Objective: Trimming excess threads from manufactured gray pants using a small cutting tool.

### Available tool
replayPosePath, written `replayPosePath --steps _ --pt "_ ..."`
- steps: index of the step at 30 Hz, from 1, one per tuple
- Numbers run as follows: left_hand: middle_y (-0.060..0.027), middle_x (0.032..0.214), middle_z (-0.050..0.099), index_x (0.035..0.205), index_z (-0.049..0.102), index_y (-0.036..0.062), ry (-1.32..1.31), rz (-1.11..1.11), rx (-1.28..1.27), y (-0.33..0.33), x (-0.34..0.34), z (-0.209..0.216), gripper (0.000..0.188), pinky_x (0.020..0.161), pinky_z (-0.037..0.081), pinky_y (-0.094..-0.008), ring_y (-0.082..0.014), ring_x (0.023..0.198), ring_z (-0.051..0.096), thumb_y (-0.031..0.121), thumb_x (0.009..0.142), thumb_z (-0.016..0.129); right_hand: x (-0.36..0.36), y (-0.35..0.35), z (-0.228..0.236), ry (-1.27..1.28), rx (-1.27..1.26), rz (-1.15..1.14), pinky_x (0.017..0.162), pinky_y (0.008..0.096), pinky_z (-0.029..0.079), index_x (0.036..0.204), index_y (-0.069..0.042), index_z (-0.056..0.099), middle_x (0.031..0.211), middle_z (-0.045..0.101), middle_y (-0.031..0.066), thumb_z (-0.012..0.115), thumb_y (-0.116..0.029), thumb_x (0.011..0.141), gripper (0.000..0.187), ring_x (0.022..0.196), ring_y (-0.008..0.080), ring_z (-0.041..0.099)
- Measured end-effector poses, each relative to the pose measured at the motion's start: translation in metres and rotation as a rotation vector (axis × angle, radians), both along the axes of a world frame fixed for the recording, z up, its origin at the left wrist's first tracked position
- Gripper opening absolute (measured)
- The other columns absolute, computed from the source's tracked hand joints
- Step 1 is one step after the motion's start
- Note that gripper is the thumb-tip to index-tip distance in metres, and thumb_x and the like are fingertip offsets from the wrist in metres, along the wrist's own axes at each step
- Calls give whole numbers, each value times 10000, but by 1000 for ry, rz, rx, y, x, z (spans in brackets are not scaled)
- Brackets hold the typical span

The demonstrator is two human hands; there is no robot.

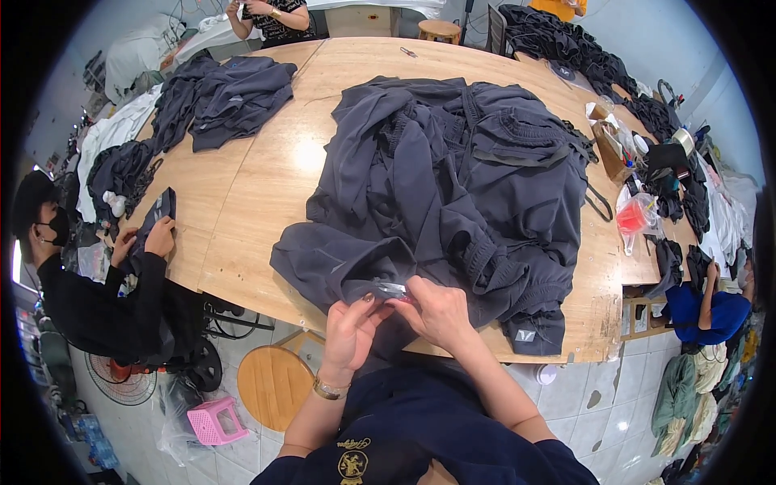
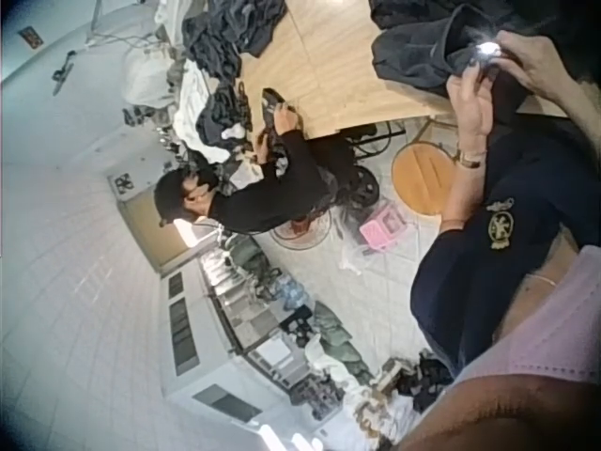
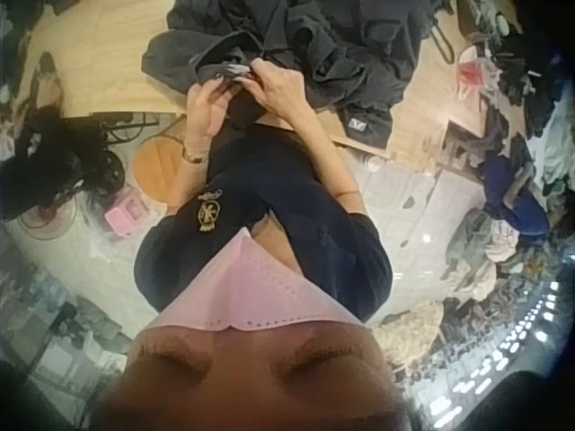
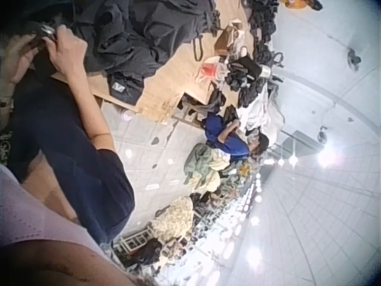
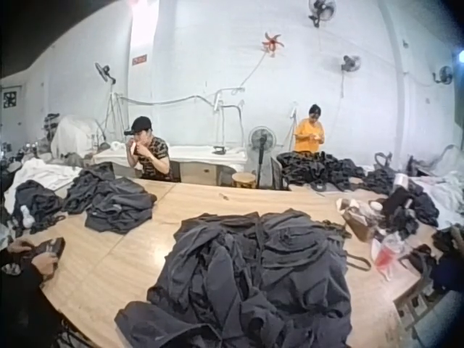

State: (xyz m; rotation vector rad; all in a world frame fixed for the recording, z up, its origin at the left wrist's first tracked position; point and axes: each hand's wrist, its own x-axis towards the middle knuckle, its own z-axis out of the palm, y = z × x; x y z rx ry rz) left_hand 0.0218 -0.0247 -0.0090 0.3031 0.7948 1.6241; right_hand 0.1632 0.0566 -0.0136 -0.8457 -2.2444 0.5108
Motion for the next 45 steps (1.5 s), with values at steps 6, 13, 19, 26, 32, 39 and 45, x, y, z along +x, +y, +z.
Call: replayPosePath --steps 6,13,19,26,32,39,45 --pt "-126 1036 649 1033 619 -29 13 -12 16 0 -1 -4 204 894 470 -370 -197 970 610 83 907 503 0 -2 -5 36 -64 -4 440 334 427 770 -62 505 622 578 90 653 -321 824 304 518 265 587" --pt "-101 1034 651 1038 631 -22 74 33 34 1 2 -6 190 868 473 -335 -173 962 604 64 912 518 0 -7 -6 122 -272 -29 465 355 433 791 -42 503 615 579 113 648 -287 837 288 534 293 591" --pt "-104 1040 640 1043 614 1 110 38 53 2 4 -8 180 882 476 -351 -188 972 601 63 912 506 -1 -7 -5 82 -199 -7 461 350 432 786 -44 504 616 586 109 650 -292 835 292 528 288 592" --pt "-106 1037 641 1036 620 -5 129 63 53 2 6 -11 175 882 483 -351 -187 969 603 49 909 512 -2 -6 -2 62 -176 -20 458 343 433 778 -48 505 623 595 100 653 -299 831 296 532 280 597" --pt "-100 1033 643 1031 624 -3 193 61 81 3 7 -11 168 871 492 -342 -181 952 611 46 911 516 -2 -5 -2 77 -174 -25 453 347 432 765 -52 500 616 592 96 647 -305 835 301 526 282 595" --pt "-94 1028 649 1033 629 5 240 80 89 3 7 -13 167 863 499 -334 -171 938 618 49 914 519 -1 -5 -3 54 -166 -43 445 345 432 761 -50 506 611 592 104 636 -301 845 295 519 286 590" --pt "-94 1028 650 1033 630 5 235 90 83 2 7 -14 169 851 503 -331 -168 934 620 47 915 516 1 -6 -4 72 -183 -25 448 350 432 770 -47 507 610 589 111 633 -304 848 297 524 297 589"
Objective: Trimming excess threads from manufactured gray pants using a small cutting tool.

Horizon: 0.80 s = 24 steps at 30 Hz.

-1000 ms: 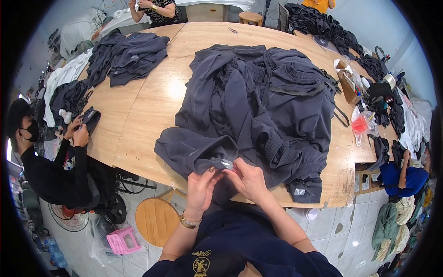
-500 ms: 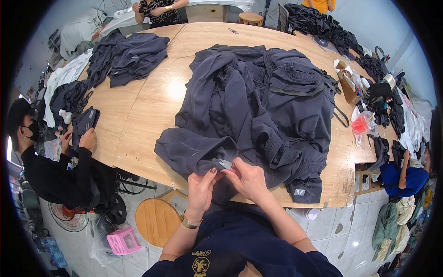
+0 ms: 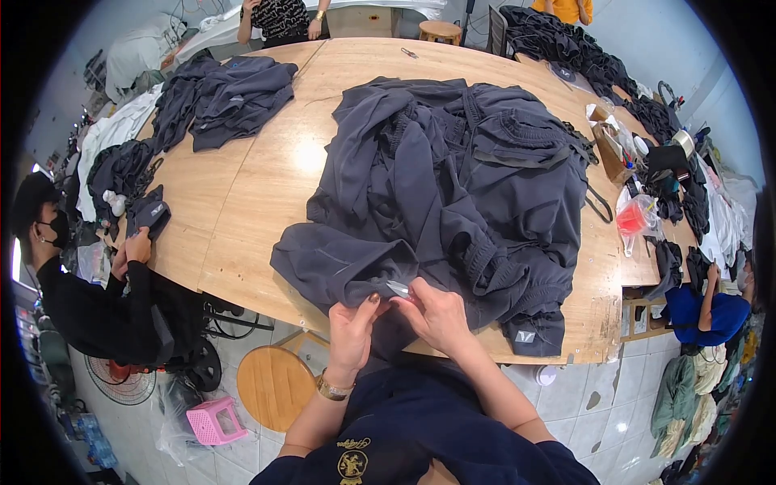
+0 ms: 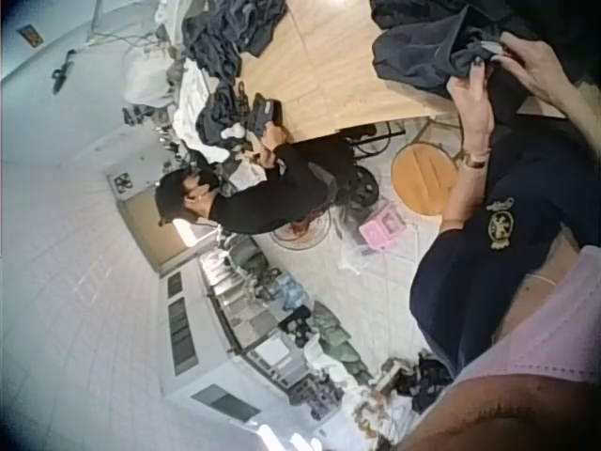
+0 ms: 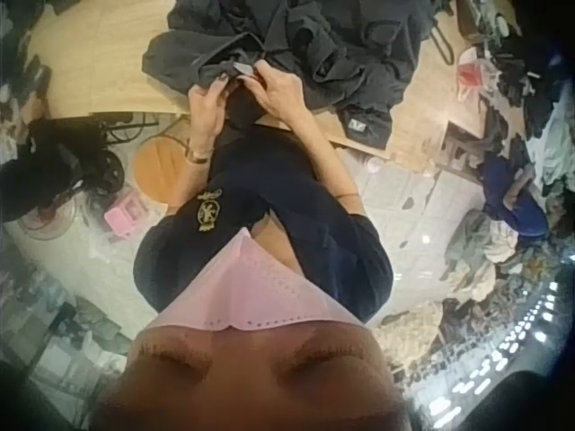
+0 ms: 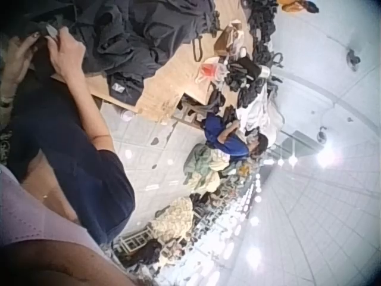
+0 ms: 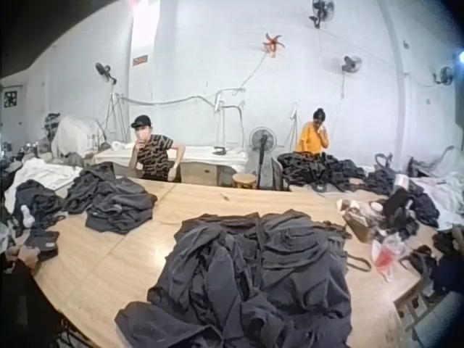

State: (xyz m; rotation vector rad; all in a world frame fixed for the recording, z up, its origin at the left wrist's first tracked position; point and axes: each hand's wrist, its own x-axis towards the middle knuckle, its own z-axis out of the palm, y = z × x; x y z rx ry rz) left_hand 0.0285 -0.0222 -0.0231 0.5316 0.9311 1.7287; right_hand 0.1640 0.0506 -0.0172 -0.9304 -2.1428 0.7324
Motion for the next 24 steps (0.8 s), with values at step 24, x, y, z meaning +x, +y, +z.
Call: replayPosePath --steps 24 --pt "-49 916 629 985 596 -41 543 61 -31 -3 -7 5 155 736 435 -220 -79 825 540 68 938 495 0 12 18 -136 -207 212 523 413 419 790 -54 495 579 556 129 568 -435 862 395 574 342 577"
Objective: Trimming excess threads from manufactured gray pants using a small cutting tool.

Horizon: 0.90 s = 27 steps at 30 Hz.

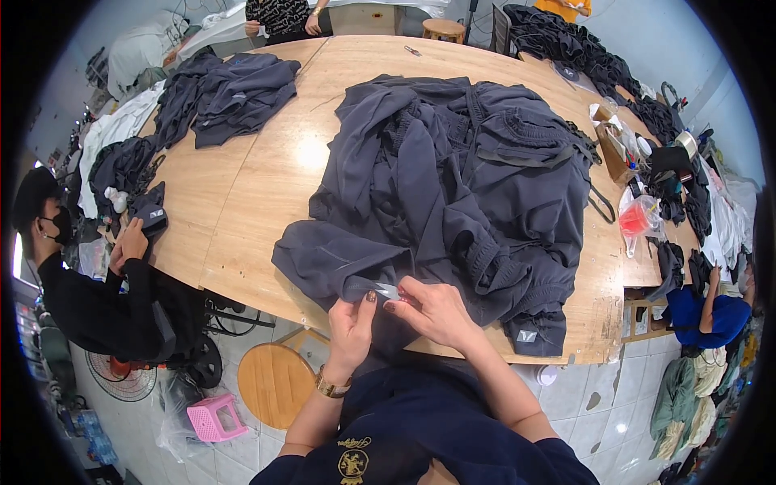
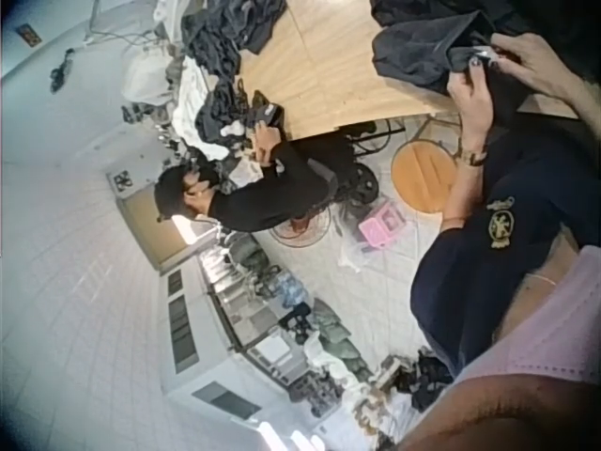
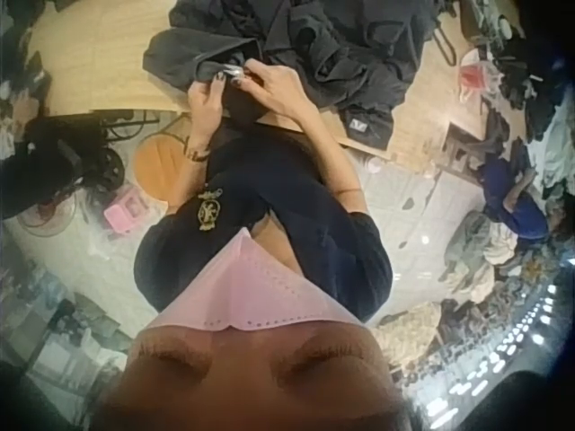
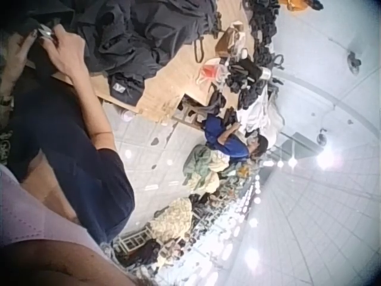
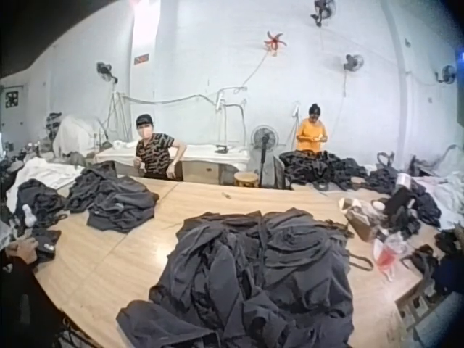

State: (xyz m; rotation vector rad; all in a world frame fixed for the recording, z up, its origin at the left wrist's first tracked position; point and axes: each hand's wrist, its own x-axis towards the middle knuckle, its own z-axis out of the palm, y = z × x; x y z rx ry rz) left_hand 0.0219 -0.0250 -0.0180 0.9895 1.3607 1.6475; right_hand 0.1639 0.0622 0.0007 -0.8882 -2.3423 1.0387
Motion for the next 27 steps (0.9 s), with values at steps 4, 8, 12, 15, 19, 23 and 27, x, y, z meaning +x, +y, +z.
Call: replayPosePath --steps 4,8,12,15,19,23,27 --pt "-48 879 635 980 600 -50 26 15 3 1 2 4 154 700 439 -219 -76 783 544 62 931 506 0 1 0 -14 -1 10 528 418 424 784 -54 498 580 557 131 561 -426 866 386 582 343 582" --pt "-41 809 630 962 607 -47 84 51 13 2 2 -1 159 649 425 -218 -68 727 522 82 925 523 0 0 -1 -5 27 -5 527 416 426 779 -56 500 581 556 132 560 -419 867 379 582 342 582" --pt "-32 744 611 943 614 -37 157 64 -3 2 1 -1 169 587 392 -220 -63 665 480 113 920 541 0 0 -4 21 37 -10 515 412 422 766 -56 496 579 553 133 558 -414 869 378 574 339 578" --pt "-28 737 606 935 615 -34 151 67 -9 2 0 -3 168 580 388 -220 -60 657 473 117 920 543 -1 0 -5 23 31 -8 509 409 419 754 -55 493 572 549 133 558 -415 869 384 565 338 574" --pt "-22 767 611 933 616 -32 94 67 10 2 3 1 155 600 397 -216 -55 681 480 103 920 540 -2 -1 -9 35 50 -13 506 407 415 731 -53 496 561 542 132 560 -422 868 398 555 337 571" --pt "-23 813 621 946 613 -32 112 37 -19 0 0 0 148 642 413 -212 -57 720 501 89 923 531 -2 0 -11 69 39 -12 500 405 409 730 -50 508 562 541 143 555 -420 870 398 565 348 563" --pt "-26 873 630 954 608 -37 55 17 -10 1 0 6 144 706 428 -212 -59 782 524 74 924 521 -1 4 -26 248 -290 -4 487 291 350 757 -34 483 606 472 38 564 -299 896 310 516 155 448"
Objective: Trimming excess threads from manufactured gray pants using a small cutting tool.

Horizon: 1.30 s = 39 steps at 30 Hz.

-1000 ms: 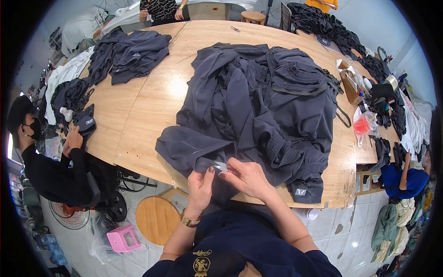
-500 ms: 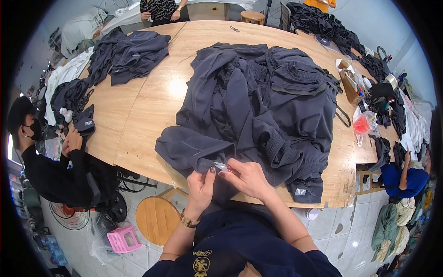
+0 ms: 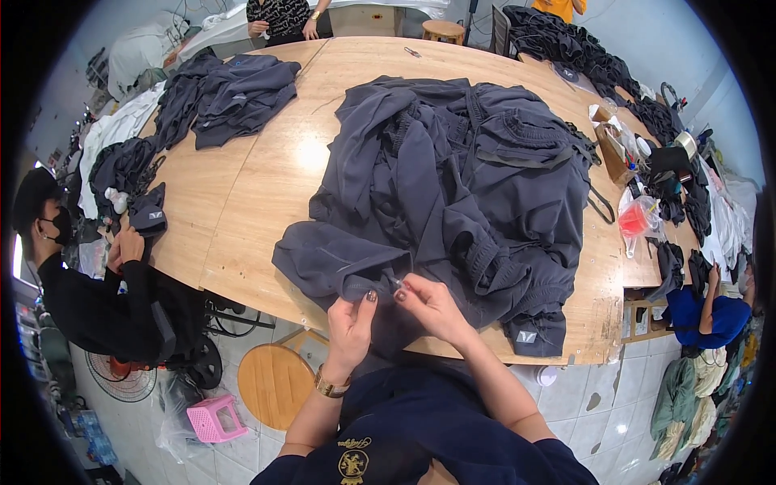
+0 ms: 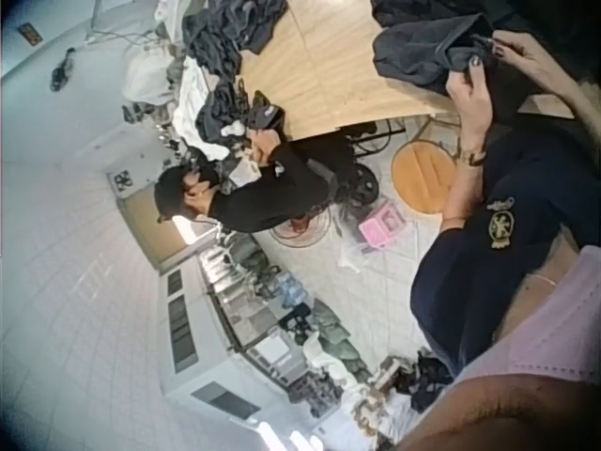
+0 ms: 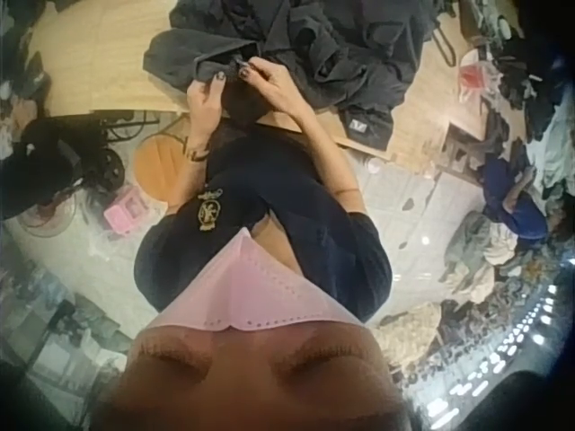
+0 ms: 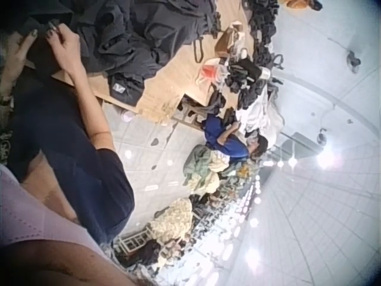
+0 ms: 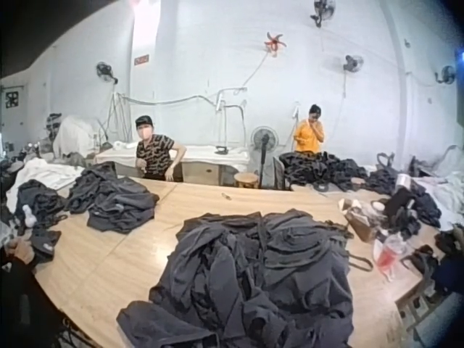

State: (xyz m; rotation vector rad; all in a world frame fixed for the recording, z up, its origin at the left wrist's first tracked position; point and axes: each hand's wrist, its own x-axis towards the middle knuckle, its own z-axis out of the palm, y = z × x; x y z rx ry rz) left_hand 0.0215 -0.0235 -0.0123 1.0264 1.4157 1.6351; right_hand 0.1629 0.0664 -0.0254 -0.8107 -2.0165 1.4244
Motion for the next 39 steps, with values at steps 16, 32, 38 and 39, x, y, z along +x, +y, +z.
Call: replayPosePath --steps 16,32,38,39 --pt "-31 928 631 975 605 6 -432 135 -5 -7 -16 -25 324 814 443 -268 -107 858 572 270 981 419 -31 54 -38 482 -547 -107 570 186 366 815 -111 426 730 495 -39 583 -13 826 186 620 50 459" --pt "-96 1180 588 1202 523 27 -887 -70 3 3 -21 -4 336 908 443 -343 -197 1071 561 249 966 433 -6 56 -26 514 -700 -524 656 227 452 896 -99 449 828 558 12 557 -33 857 132 759 110 576" --pt "-81 1101 610 1157 532 30 -618 -29 13 1 -11 -3 315 858 474 -315 -155 995 585 268 984 419 -14 21 4 586 -420 -273 723 207 423 815 -86 330 831 518 26 553 52 814 262 769 87 521" --pt "-92 1107 604 1159 523 32 -604 -58 13 2 -11 -4 327 863 480 -323 -158 1007 584 285 988 406 -16 14 11 550 -372 -183 722 212 423 814 -85 327 831 517 30 563 42 816 268 768 91 520"
